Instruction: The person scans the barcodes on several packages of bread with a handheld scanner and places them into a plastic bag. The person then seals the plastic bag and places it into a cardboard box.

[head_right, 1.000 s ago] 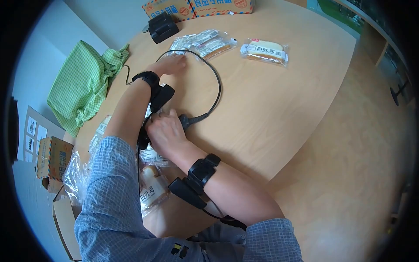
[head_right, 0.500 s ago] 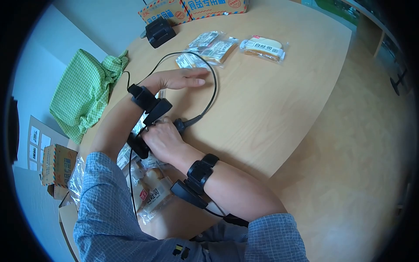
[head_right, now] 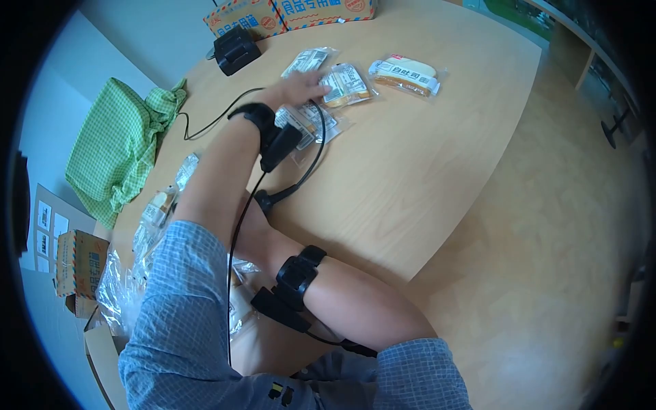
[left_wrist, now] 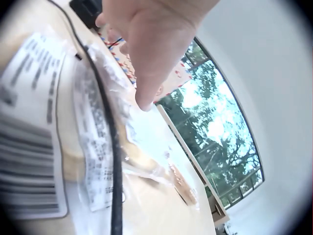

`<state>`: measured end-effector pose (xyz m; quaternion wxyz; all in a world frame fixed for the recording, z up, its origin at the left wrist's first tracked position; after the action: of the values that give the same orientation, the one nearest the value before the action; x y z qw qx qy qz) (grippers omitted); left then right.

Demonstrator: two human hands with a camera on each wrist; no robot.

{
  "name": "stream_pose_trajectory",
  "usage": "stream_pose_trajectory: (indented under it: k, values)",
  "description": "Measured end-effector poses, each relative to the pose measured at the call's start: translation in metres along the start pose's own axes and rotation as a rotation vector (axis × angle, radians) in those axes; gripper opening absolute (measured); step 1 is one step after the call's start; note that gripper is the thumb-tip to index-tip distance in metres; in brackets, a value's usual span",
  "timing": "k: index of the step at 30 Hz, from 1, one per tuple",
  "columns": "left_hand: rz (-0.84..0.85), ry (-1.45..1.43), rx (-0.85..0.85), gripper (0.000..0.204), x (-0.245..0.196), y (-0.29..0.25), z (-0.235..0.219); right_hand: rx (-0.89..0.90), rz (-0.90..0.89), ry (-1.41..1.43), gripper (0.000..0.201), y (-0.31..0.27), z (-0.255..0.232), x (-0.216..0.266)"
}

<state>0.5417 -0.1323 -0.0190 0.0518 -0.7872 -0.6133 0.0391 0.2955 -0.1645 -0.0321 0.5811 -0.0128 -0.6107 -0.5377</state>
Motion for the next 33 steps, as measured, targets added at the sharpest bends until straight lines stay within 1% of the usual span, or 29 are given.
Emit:
stream_pose_trajectory:
  k: [1, 2, 3, 4, 5, 6, 7, 8, 10, 12, 13, 14, 16, 17, 19, 21, 22, 24, 25, 26, 27, 28, 30, 31, 32, 33]
  values:
    - [-0.131, 0.104, -0.014, 0.076, -0.006, -0.004, 0.010, -0.118, -0.012, 0.230, 0.020, 0.000, -0.001, 0.004]
    - [-0.124, 0.109, -0.004, 0.076, -0.008, -0.003, 0.009, -0.242, -0.027, 0.467, 0.020, -0.001, -0.002, 0.005]
    - [-0.051, 0.062, 0.081, 0.078, -0.010, -0.002, 0.008, -0.255, -0.027, 0.474, 0.020, 0.000, -0.006, 0.005]
    - [0.016, 0.015, 0.163, 0.080, -0.012, -0.003, 0.008, 0.072, 0.014, -0.191, 0.020, 0.006, -0.004, 0.005]
    - [0.104, 0.070, 0.129, 0.084, -0.014, -0.006, 0.009, 0.402, 0.052, -0.858, 0.020, 0.008, 0.000, -0.002]
    - [0.105, 0.077, 0.131, 0.084, -0.013, -0.008, 0.010, 0.397, 0.049, -0.856, 0.020, 0.011, -0.001, -0.004]
    - [0.153, 0.088, 0.186, 0.086, -0.024, -0.019, 0.004, 0.370, 0.041, -0.864, 0.018, 0.013, -0.003, -0.005]
    - [0.199, 0.085, 0.243, 0.088, -0.040, -0.024, -0.003, 0.353, 0.044, -0.873, 0.019, 0.016, -0.011, 0.005]
    - [0.251, 0.108, 0.231, 0.089, -0.048, -0.032, -0.008, 0.333, 0.050, -0.878, 0.018, 0.018, -0.012, 0.008]
    - [0.349, 0.139, 0.312, 0.087, -0.047, -0.032, -0.011, 0.279, 0.007, -0.846, 0.019, 0.023, -0.012, 0.005]
    - [0.442, -0.045, 0.381, 0.081, -0.049, -0.028, -0.013, 0.371, 0.072, -0.877, 0.023, 0.022, -0.010, -0.001]
    - [0.454, -0.045, 0.380, 0.081, -0.059, -0.028, -0.022, 0.364, 0.077, -0.886, 0.023, 0.022, -0.011, 0.001]
    - [0.372, 0.030, 0.477, 0.074, -0.097, -0.037, -0.056, 0.404, 0.001, -0.958, 0.022, 0.013, -0.007, 0.012]
    - [0.476, 0.205, 0.440, 0.067, -0.120, -0.032, -0.068, 0.538, 0.191, -0.920, 0.023, 0.016, -0.010, 0.027]
    - [0.412, 0.096, -0.013, 0.067, -0.139, -0.012, -0.060, 0.524, 0.195, -0.913, 0.023, 0.016, -0.008, 0.027]
    - [0.299, 0.179, -0.155, 0.070, -0.169, 0.004, -0.045, 0.499, 0.203, -0.896, 0.024, 0.016, -0.008, 0.024]
    - [0.292, 0.167, -0.152, 0.070, -0.177, 0.011, -0.036, 0.492, 0.211, -0.882, 0.024, 0.014, -0.009, 0.020]
    - [0.106, 0.165, -0.149, 0.072, -0.184, 0.017, -0.021, 0.475, 0.233, -0.849, 0.026, 0.008, -0.007, 0.014]
    - [0.101, 0.159, -0.139, 0.072, -0.184, 0.017, -0.011, 0.461, 0.241, -0.829, 0.027, 0.005, -0.006, 0.011]
    - [0.082, 0.123, -0.221, 0.067, -0.184, 0.016, -0.004, 0.461, 0.246, -0.816, 0.027, 0.006, -0.007, 0.009]
    - [0.068, 0.094, -0.302, 0.061, -0.183, 0.015, 0.000, 0.529, 0.285, -0.839, 0.029, 0.008, -0.007, 0.006]
    - [0.069, 0.103, -0.293, 0.061, -0.183, 0.016, 0.003, 0.596, 0.319, -0.864, 0.031, 0.009, -0.006, 0.005]
    - [0.027, 0.135, -0.240, 0.043, -0.184, 0.017, -0.002, 0.585, 0.326, -0.848, 0.031, 0.009, -0.006, 0.008]
    - [0.027, 0.142, -0.249, 0.043, -0.184, 0.016, -0.006, 0.579, 0.335, -0.839, 0.032, 0.010, -0.007, 0.010]
    - [0.067, 0.190, -0.289, 0.036, -0.186, 0.016, -0.007, 0.576, 0.328, -0.847, 0.032, 0.012, -0.007, 0.012]
    - [0.108, 0.234, -0.328, 0.030, -0.189, 0.017, -0.008, 0.569, 0.363, -0.852, 0.034, 0.012, -0.006, 0.013]
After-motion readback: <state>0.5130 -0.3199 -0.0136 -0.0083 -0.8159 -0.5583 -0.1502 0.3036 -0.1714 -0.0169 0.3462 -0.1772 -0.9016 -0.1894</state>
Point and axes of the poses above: each hand's wrist, its own y-axis towards the middle knuckle, its own z-axis out of the palm, x = y × z, the point moved 3 cm from there along y, towards the middle knuckle, and after that the axes turned 12 degrees about y, right-handed, at the moved point
